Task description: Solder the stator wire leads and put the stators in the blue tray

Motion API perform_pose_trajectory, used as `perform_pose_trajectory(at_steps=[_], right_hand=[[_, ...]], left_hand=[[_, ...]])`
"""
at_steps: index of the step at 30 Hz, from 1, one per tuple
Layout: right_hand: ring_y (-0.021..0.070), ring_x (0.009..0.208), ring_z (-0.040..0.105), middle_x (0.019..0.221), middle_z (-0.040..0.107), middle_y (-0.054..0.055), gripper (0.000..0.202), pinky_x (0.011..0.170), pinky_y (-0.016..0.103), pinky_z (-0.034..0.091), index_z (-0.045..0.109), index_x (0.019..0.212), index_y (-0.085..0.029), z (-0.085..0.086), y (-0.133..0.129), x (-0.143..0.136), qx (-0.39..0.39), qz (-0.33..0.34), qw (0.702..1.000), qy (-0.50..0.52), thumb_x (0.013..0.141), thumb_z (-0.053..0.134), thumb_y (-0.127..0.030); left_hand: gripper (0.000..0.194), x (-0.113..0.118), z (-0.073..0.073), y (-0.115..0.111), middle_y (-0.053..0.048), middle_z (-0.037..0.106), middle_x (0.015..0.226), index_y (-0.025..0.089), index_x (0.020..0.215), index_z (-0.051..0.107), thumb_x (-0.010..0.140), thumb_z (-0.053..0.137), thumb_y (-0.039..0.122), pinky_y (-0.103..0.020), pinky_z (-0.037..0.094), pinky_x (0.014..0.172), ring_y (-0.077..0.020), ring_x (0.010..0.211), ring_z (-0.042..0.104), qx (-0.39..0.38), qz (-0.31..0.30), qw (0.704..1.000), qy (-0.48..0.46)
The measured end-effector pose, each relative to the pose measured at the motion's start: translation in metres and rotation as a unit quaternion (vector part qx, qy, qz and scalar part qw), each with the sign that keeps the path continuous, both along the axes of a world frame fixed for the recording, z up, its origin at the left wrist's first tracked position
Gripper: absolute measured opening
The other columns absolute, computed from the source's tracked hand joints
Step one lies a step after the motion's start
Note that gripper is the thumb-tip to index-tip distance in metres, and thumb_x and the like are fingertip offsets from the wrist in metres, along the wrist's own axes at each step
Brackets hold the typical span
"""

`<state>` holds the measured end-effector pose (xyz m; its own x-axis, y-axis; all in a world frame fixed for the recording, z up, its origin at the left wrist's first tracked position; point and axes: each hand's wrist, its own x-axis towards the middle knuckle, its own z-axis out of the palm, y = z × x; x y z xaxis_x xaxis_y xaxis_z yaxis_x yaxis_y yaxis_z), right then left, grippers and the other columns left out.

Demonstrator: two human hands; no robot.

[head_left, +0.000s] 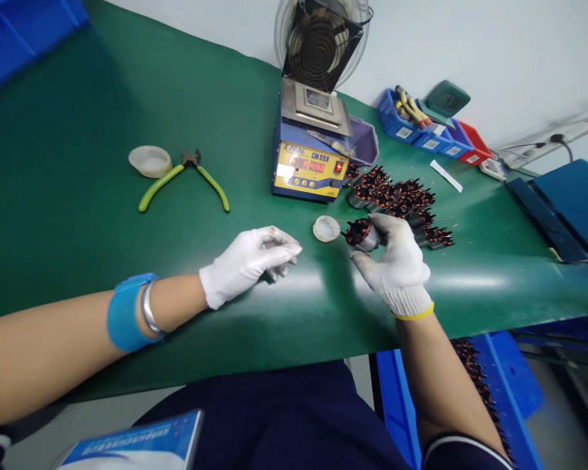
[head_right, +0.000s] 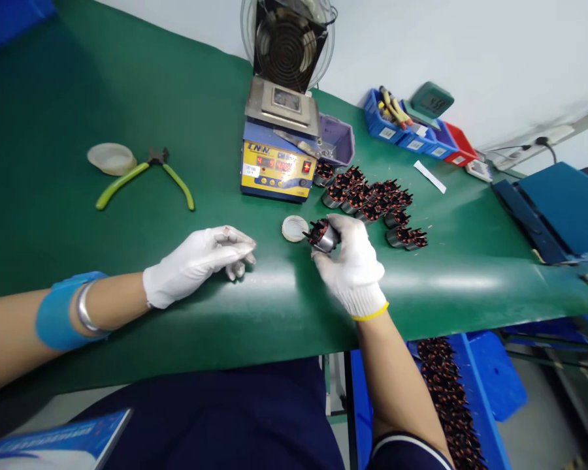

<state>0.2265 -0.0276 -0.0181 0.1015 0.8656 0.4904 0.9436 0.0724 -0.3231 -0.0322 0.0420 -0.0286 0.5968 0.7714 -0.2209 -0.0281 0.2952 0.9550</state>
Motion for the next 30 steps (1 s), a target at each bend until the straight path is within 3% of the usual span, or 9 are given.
perform_pose_trajectory(at_steps=[3, 8, 12, 16, 20, 23, 27, 30], right_hand=[[0.0328, 0.108, 0.068, 0.122, 0.067, 0.012, 0.053, 0.095, 0.053, 0.059, 0.064, 0.127, -0.02, 0.001, 0.014, 0.007, -0.059, -0.007, 0.996, -0.064, 0.076, 0.069, -0.031], [0.0317, 0.101, 0.07, 0.13, 0.065, 0.013, 0.058, 0.079, 0.044, 0.063, 0.064, 0.134, -0.023, 0.005, 0.025, 0.0, -0.132, -0.015, 0.982, -0.133, 0.076, 0.069, -0.028], [0.0314, 0.102, 0.069, 0.126, 0.065, 0.013, 0.058, 0.082, 0.045, 0.062, 0.065, 0.131, -0.021, 0.009, 0.022, 0.001, -0.106, -0.003, 0.985, -0.138, 0.074, 0.07, -0.027], [0.0298, 0.098, 0.067, 0.124, 0.062, 0.013, 0.058, 0.075, 0.043, 0.061, 0.064, 0.129, -0.021, 0.016, 0.018, 0.003, -0.03, -0.044, 0.989, -0.136, 0.072, 0.068, -0.027], [0.0225, 0.083, 0.061, 0.107, 0.065, 0.011, 0.032, 0.066, 0.034, 0.051, 0.072, 0.113, -0.023, 0.02, 0.029, -0.008, -0.07, -0.094, 0.981, -0.152, 0.088, 0.061, -0.039], [0.0218, 0.078, 0.055, 0.087, 0.064, 0.01, 0.035, 0.066, 0.032, 0.043, 0.072, 0.095, -0.02, 0.015, 0.043, -0.018, -0.101, -0.117, 0.971, -0.183, 0.097, 0.052, -0.048], [0.0227, 0.083, 0.054, 0.093, 0.064, 0.012, 0.03, 0.067, 0.031, 0.036, 0.072, 0.104, -0.021, 0.006, 0.051, -0.024, -0.108, -0.048, 0.952, -0.284, 0.102, 0.045, -0.036], [0.0226, 0.082, 0.055, 0.096, 0.065, 0.012, 0.034, 0.066, 0.031, 0.036, 0.072, 0.106, -0.021, 0.008, 0.05, -0.025, -0.145, -0.058, 0.942, -0.295, 0.104, 0.041, -0.038]], left_hand=[[0.043, 0.001, -0.004, 0.004, -0.006, 0.072, 0.081, 0.015, 0.091, 0.065, 0.073, 0.081, 0.051, -0.029, 0.053, 0.054, -0.0158, 0.06, 0.064, 0.002, -0.016, 1.0, -0.002], [0.037, 0.001, -0.005, 0.004, -0.006, 0.071, 0.083, 0.015, 0.092, 0.066, 0.078, 0.078, 0.048, -0.029, 0.054, 0.056, -0.0158, 0.063, 0.065, 0.011, -0.036, 0.999, 0.005], [0.036, 0.002, -0.005, 0.004, -0.005, 0.07, 0.082, 0.016, 0.091, 0.066, 0.079, 0.077, 0.048, -0.029, 0.055, 0.059, -0.0154, 0.063, 0.065, 0.009, -0.048, 0.999, 0.008], [0.036, 0.003, -0.006, 0.005, -0.005, 0.069, 0.083, 0.016, 0.09, 0.066, 0.08, 0.076, 0.05, -0.029, 0.054, 0.059, -0.0154, 0.064, 0.065, 0.012, -0.061, 0.998, 0.022], [0.036, 0.003, -0.007, 0.005, -0.004, 0.07, 0.084, 0.016, 0.091, 0.066, 0.081, 0.075, 0.049, -0.029, 0.055, 0.061, -0.015, 0.066, 0.065, 0.011, -0.068, 0.997, 0.029], [0.035, 0.003, -0.007, 0.006, -0.004, 0.07, 0.084, 0.015, 0.092, 0.065, 0.081, 0.075, 0.047, -0.03, 0.057, 0.064, -0.0148, 0.066, 0.066, 0.011, -0.073, 0.997, 0.037], [0.036, 0.003, -0.007, 0.007, -0.003, 0.07, 0.082, 0.015, 0.092, 0.065, 0.081, 0.075, 0.047, -0.03, 0.057, 0.066, -0.0148, 0.067, 0.067, 0.012, -0.084, 0.996, 0.038], [0.036, 0.003, -0.008, 0.008, -0.003, 0.069, 0.081, 0.015, 0.092, 0.065, 0.081, 0.075, 0.047, -0.03, 0.057, 0.066, -0.0142, 0.067, 0.066, 0.009, -0.089, 0.995, 0.037]])
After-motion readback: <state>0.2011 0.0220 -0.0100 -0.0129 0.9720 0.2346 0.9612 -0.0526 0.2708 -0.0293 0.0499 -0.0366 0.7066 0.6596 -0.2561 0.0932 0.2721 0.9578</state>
